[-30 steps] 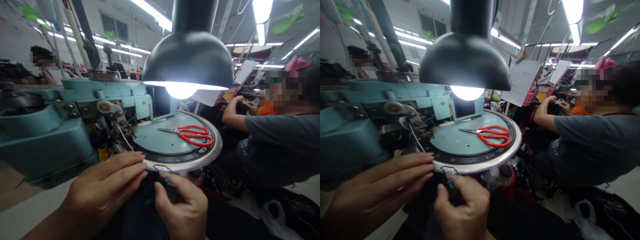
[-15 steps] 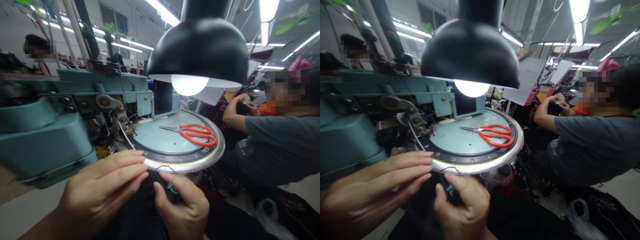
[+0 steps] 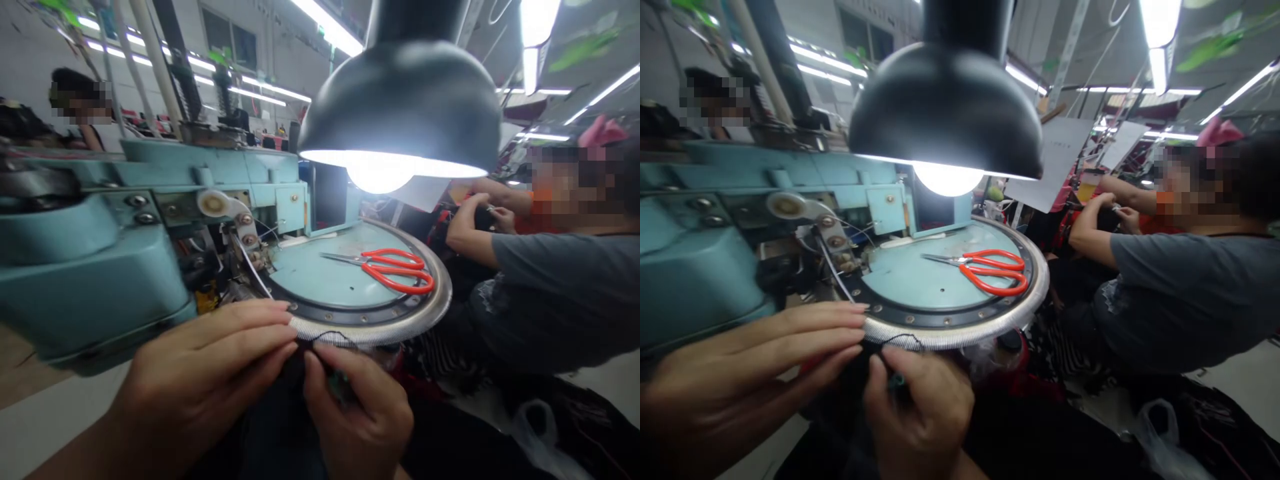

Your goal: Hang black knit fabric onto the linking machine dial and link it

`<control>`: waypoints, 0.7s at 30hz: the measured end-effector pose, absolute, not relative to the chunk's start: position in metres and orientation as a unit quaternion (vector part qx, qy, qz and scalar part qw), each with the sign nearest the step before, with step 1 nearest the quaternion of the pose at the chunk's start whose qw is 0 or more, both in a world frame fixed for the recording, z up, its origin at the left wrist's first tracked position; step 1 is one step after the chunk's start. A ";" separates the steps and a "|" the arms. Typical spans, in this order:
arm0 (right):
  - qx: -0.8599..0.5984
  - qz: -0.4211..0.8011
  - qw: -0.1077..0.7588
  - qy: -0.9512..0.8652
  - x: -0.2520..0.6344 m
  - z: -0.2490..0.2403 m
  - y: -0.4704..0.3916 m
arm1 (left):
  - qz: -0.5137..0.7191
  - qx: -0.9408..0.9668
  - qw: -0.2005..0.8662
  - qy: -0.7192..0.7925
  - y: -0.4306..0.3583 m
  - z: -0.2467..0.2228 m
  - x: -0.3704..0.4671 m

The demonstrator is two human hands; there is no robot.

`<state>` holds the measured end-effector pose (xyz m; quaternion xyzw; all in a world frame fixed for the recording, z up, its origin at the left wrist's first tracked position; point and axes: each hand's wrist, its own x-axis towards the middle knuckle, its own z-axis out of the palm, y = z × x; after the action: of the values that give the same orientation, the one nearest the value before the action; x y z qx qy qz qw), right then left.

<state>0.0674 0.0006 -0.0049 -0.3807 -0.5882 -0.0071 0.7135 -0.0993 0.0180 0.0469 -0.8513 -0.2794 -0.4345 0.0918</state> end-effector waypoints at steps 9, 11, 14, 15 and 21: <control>-0.409 -0.065 0.714 -0.565 0.063 -0.006 0.003 | -0.411 -0.864 0.087 -0.278 0.018 0.051 -0.101; -0.410 -0.072 0.715 -0.562 0.062 -0.005 0.003 | -0.407 -0.865 0.086 -0.280 0.018 0.051 -0.101; -0.411 -0.082 0.718 -0.556 0.061 -0.006 0.005 | -0.408 -0.861 0.090 -0.289 0.017 0.051 -0.101; -0.411 -0.081 0.719 -0.555 0.061 -0.006 0.005 | -0.408 -0.860 0.091 -0.292 0.017 0.051 -0.102; -0.411 -0.089 0.723 -0.549 0.059 -0.009 0.005 | -0.398 -0.866 0.097 -0.286 0.018 0.049 -0.102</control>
<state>0.0587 0.0045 -0.0092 -0.4108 -0.5487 -0.0894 0.7226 -0.1020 0.0181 0.0490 -0.8662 -0.2864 -0.3978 0.0974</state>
